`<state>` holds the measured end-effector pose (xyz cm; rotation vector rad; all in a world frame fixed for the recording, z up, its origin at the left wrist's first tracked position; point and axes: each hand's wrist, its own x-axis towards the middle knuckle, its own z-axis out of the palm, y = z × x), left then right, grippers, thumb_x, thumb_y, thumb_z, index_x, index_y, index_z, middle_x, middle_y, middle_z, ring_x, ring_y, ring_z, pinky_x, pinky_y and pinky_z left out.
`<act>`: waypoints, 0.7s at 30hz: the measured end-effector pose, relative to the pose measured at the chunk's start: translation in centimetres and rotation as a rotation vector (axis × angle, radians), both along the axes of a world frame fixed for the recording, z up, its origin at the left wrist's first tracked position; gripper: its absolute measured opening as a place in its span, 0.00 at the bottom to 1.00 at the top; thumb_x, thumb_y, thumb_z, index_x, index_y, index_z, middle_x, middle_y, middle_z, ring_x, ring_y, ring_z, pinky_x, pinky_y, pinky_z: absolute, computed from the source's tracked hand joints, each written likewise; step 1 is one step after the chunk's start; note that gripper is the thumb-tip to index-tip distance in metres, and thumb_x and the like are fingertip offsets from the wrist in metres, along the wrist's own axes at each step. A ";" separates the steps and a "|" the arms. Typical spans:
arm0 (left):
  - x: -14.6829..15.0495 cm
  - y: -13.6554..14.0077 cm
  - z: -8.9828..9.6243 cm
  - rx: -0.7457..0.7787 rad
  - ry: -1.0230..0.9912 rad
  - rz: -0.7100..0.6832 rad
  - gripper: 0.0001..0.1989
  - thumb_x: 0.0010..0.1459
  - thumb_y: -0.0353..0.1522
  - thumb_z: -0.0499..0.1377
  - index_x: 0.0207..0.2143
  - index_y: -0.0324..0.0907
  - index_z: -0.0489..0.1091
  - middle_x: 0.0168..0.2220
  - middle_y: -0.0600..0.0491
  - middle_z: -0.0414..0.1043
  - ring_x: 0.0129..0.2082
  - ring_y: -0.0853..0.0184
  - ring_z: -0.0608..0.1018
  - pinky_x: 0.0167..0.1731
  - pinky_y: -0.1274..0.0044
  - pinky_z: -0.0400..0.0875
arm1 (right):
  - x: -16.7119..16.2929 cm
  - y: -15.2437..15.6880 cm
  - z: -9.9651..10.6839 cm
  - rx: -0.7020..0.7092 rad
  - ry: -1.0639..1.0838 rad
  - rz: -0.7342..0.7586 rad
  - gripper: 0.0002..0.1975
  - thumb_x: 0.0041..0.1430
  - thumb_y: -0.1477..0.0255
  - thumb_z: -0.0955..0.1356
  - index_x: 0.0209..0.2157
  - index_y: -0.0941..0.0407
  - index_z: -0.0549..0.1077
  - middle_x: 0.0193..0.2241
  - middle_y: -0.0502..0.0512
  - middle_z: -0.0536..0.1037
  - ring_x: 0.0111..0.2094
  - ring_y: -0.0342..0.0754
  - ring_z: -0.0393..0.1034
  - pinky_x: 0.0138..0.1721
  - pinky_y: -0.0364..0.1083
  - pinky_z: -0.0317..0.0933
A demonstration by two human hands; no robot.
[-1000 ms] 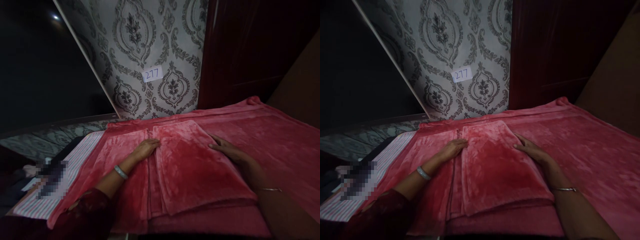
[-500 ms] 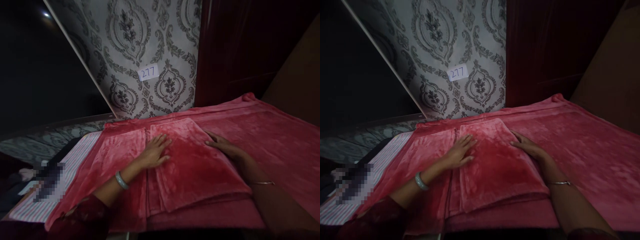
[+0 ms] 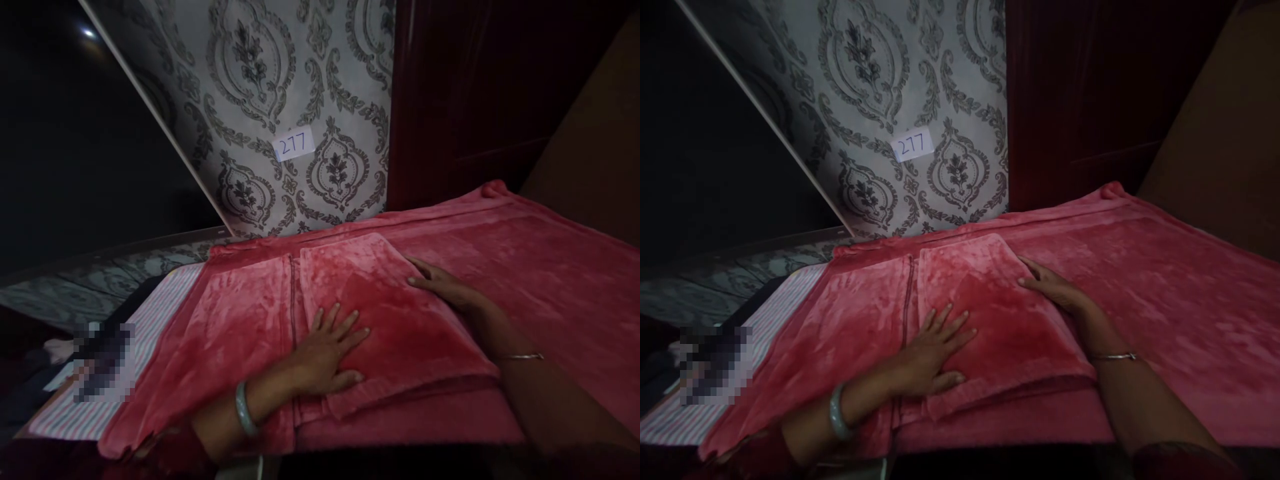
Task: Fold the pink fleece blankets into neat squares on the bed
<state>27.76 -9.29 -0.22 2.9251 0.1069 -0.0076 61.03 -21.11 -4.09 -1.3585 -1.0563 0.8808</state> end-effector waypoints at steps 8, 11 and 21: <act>-0.4 -0.5 -0.9 -0.102 0.050 0.030 0.42 0.60 0.51 0.60 0.72 0.51 0.50 0.75 0.46 0.40 0.73 0.41 0.36 0.66 0.41 0.35 | -0.5 -0.1 0.2 -0.048 -0.071 -0.081 0.40 0.48 0.49 0.75 0.62 0.44 0.70 0.63 0.48 0.70 0.68 0.67 0.54 0.69 0.63 0.49; -1.0 0.0 0.5 -0.253 0.001 0.031 0.34 0.63 0.50 0.57 0.68 0.48 0.60 0.73 0.44 0.49 0.73 0.46 0.47 0.68 0.48 0.44 | -0.7 -0.5 -0.2 -0.081 -0.022 -0.165 0.42 0.47 0.50 0.75 0.63 0.46 0.69 0.65 0.50 0.68 0.68 0.66 0.55 0.68 0.58 0.51; -14.0 9.5 2.4 -0.311 -0.643 0.872 0.22 0.55 0.42 0.66 0.50 0.42 0.77 0.62 0.42 0.70 0.68 0.48 0.64 0.68 0.59 0.54 | -2.8 -2.2 0.6 -0.267 0.244 -0.293 0.17 0.41 0.55 0.76 0.33 0.49 0.81 0.46 0.61 0.83 0.50 0.67 0.77 0.53 0.57 0.71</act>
